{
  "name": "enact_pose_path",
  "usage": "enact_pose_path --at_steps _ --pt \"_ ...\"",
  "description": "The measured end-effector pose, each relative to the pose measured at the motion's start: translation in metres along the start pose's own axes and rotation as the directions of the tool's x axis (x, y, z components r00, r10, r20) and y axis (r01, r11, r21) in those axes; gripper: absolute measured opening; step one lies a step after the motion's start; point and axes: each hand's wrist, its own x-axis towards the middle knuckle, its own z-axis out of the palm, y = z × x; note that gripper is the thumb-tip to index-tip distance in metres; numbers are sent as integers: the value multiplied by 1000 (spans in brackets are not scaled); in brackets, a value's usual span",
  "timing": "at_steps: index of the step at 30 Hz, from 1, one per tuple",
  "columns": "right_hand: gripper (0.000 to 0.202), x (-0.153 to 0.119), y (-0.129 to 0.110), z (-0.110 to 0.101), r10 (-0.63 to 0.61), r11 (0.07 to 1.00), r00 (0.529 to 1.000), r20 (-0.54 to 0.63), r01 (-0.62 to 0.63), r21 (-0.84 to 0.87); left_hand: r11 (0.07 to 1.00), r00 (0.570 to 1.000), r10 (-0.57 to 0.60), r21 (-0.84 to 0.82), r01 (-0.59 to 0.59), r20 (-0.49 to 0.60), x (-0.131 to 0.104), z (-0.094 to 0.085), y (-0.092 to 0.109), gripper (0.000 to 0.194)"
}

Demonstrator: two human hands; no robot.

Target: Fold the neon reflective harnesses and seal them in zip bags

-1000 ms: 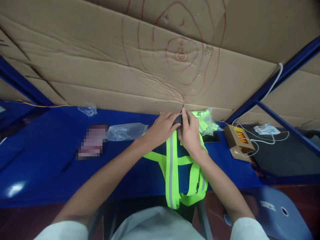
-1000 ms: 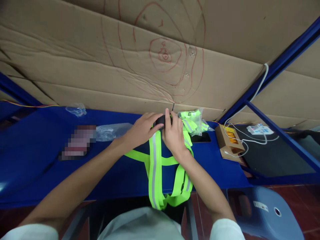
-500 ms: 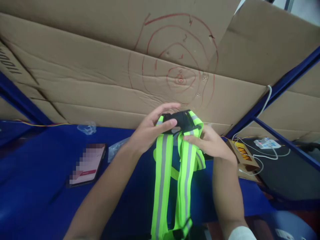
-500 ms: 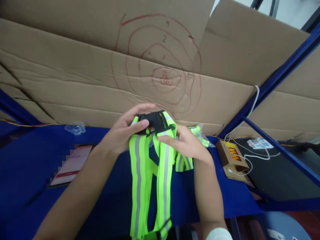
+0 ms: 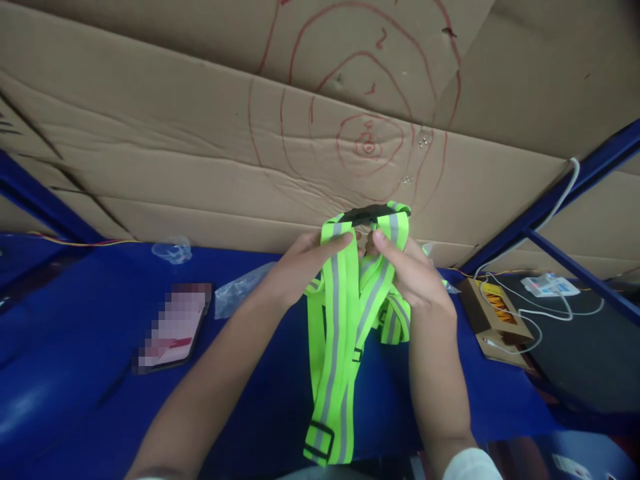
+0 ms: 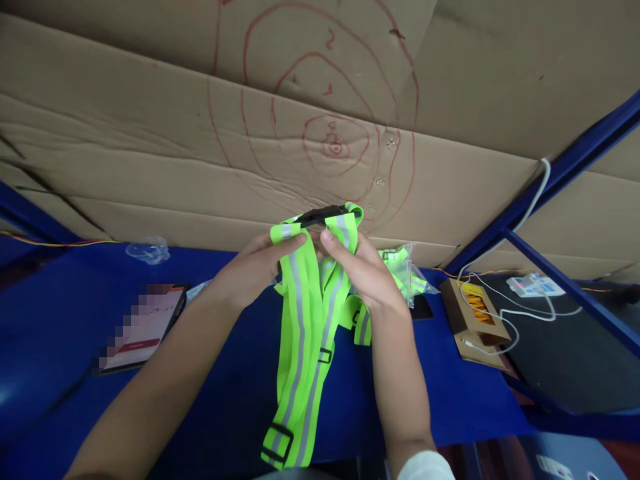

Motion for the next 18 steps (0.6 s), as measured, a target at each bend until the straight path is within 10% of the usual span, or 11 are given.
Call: enact_pose_path --at_steps 8,18 --pt "41 11 3 -18 -48 924 985 168 108 -368 996 996 72 -52 -75 -52 2 -24 13 30" --pt "46 19 17 -8 -106 919 976 191 170 -356 989 996 79 -126 -83 -41 11 -21 -2 40"
